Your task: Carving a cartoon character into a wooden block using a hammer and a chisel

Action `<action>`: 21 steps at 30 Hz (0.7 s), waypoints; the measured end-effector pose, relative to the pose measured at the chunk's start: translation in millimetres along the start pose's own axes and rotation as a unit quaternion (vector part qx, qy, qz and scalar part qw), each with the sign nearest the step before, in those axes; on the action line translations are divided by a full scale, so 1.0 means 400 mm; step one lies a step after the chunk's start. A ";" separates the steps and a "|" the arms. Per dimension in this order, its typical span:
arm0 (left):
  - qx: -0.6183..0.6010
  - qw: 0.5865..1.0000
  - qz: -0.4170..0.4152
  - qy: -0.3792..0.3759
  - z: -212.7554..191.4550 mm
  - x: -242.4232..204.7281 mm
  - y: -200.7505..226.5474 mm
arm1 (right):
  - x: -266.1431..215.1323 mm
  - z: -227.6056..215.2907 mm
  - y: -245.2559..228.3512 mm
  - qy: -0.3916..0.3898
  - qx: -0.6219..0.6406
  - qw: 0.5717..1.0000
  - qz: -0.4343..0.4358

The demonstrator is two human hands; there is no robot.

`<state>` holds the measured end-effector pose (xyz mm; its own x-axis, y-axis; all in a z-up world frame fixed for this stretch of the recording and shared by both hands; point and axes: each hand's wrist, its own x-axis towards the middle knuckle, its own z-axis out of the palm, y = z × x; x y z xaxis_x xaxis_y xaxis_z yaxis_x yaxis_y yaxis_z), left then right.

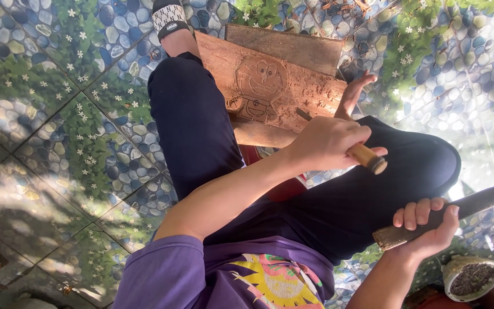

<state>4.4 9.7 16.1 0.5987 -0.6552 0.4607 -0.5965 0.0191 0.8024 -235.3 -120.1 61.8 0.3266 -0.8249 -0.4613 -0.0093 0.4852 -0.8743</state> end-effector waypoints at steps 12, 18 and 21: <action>0.035 0.971 -0.144 -0.190 0.068 0.000 -0.071 | -0.012 0.012 -0.008 0.028 -0.023 0.999 -0.003; -0.022 0.988 -0.068 -0.140 0.084 -0.007 -0.060 | -0.011 0.002 -0.005 0.027 -0.020 0.999 -0.006; 0.017 0.973 -0.098 -0.210 0.119 -0.011 -0.099 | -0.012 0.005 -0.007 0.032 -0.025 0.999 -0.004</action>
<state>-0.2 -24.2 -35.7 0.4366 -0.8942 0.0986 -0.5140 -0.1579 0.8432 -234.9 -117.0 66.7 0.2662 -0.8466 -0.4609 -0.0551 0.4640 -0.8841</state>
